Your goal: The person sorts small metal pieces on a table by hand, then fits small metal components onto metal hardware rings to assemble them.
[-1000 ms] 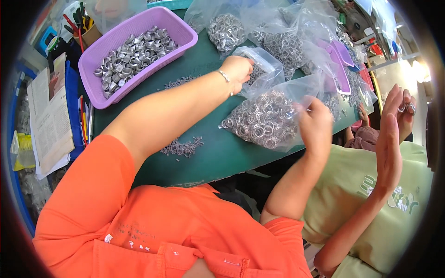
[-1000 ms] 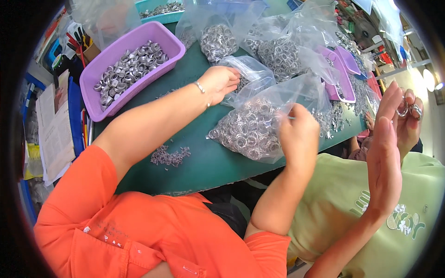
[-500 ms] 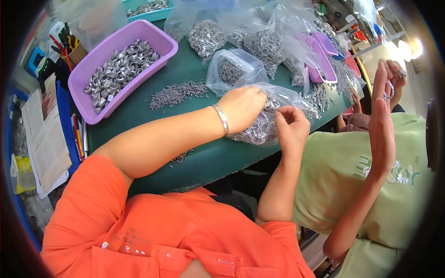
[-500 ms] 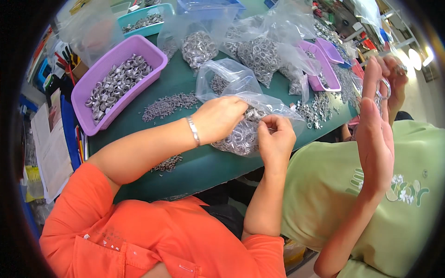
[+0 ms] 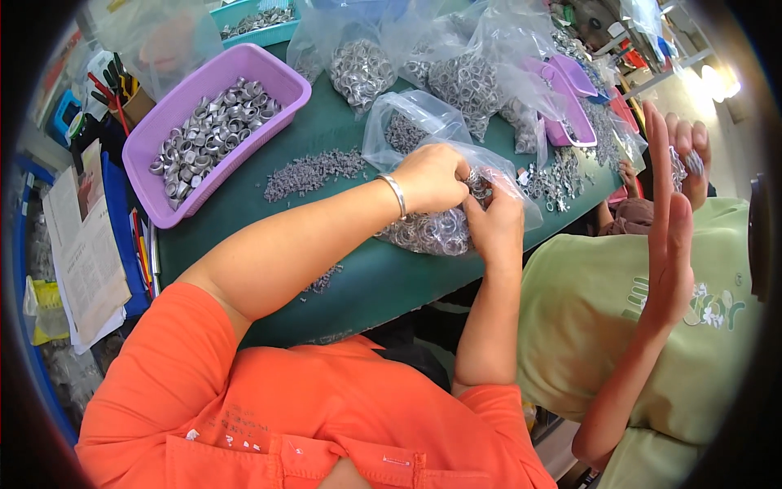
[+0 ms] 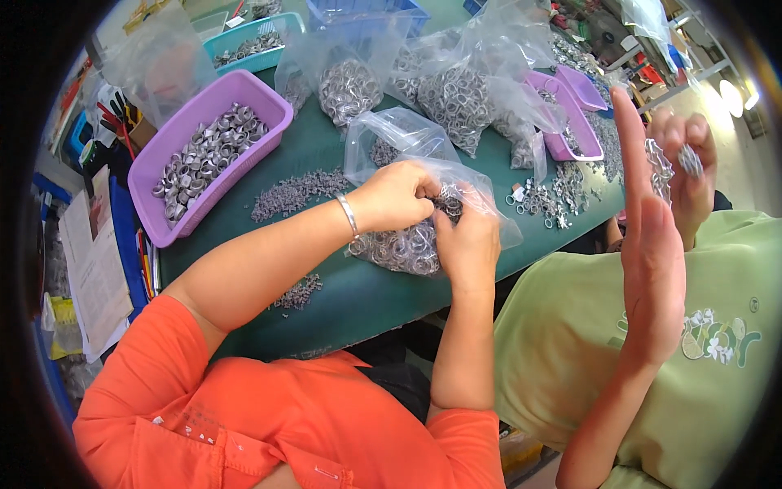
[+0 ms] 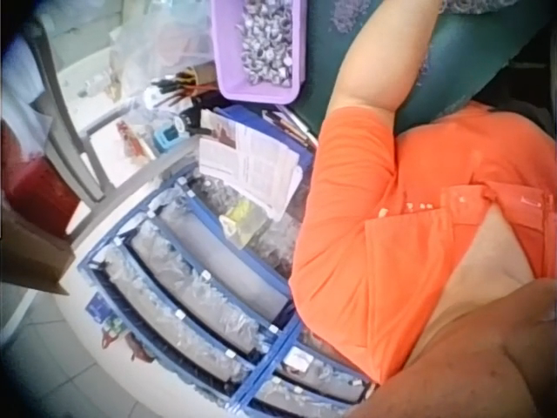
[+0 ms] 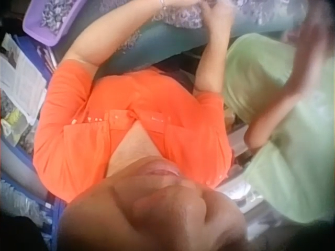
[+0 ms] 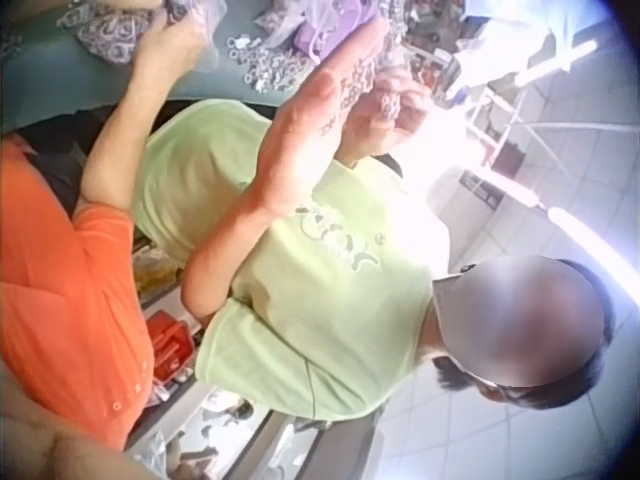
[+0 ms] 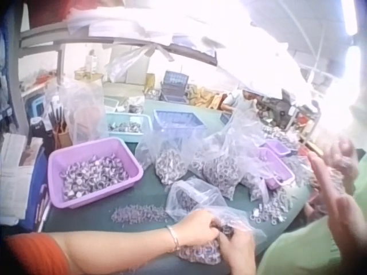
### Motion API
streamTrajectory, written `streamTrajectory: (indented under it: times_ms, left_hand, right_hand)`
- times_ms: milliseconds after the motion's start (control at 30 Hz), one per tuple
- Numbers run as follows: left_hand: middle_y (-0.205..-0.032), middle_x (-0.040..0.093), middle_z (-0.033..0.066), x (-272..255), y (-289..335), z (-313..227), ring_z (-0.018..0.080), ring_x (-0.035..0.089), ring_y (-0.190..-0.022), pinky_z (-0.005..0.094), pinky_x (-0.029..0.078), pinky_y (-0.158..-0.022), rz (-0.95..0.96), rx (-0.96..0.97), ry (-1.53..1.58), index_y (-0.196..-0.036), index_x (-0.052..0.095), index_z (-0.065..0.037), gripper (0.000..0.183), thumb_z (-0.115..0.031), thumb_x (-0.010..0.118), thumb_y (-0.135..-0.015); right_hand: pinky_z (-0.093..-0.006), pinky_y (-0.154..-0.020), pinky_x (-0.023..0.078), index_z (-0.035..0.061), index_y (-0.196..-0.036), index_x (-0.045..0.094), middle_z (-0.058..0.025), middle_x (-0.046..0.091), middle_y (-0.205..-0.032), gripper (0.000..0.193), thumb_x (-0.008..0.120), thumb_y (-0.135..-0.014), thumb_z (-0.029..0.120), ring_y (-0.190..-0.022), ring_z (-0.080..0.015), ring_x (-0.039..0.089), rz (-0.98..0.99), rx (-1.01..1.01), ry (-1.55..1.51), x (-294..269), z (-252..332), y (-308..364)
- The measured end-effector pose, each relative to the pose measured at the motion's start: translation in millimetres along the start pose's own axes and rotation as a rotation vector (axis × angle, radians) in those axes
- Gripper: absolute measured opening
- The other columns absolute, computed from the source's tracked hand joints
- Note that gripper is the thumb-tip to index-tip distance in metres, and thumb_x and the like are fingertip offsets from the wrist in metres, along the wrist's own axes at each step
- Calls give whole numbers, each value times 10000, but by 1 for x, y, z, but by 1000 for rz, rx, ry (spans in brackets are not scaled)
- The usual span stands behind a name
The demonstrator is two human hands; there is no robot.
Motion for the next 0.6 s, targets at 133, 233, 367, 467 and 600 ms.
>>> streamTrajectory:
  times_ms: [133, 233, 367, 467, 600]
  left_hand:
    - [-784, 666, 151, -6, 2, -1, 257, 646, -748, 337, 506, -724, -74, -80, 66, -811, 685, -6, 214, -191, 711, -707]
    - [-830, 656, 116, -2, 9, -4, 237, 631, -782, 325, 498, -749, -67, -67, 204, -809, 676, -17, 172, -141, 736, -706]
    - [-1034, 606, 83, -18, 37, -16, 219, 594, -940, 319, 475, -824, -302, 246, 184, -845, 636, -17, 152, -89, 717, -738]
    - [-1009, 620, 83, -26, 50, -27, 220, 601, -948, 316, 476, -830, -341, 331, 301, -838, 633, -19, 136, -74, 713, -743]
    - [-1011, 638, 83, -44, 80, -42, 212, 599, -994, 309, 470, -861, -353, 441, 378, -853, 631, -15, 133, 2, 701, -741]
  right_hand:
    - [-376, -745, 487, -10, -986, 643, -189, 629, -937, 303, 716, -725, 125, -829, -312, 610, 63, 206, -97, 3, -15, 0]
    - [-323, -699, 495, -5, -954, 645, -147, 622, -895, 260, 720, -713, 57, -763, -243, 606, -158, -43, -201, -12, -16, 12]
    - [-253, -674, 484, -2, -964, 637, -67, 609, -893, 260, 674, -722, -89, -799, -132, 589, -213, -55, -650, -22, -6, 28]
    - [-261, -696, 486, -15, -990, 630, -90, 607, -939, 270, 667, -732, -86, -828, -140, 589, -283, -139, -685, -32, 6, 36]
    - [-252, -716, 483, -21, -962, 645, -112, 601, -990, 240, 650, -738, -108, -866, -153, 587, -453, -273, -399, -60, 30, 56]
Point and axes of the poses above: each hand's wrist, its own y-axis away from the middle knuckle, its own x-axis out of the palm, z = x × y, the point moved 9 cm from there along -y, towards the middle knuckle
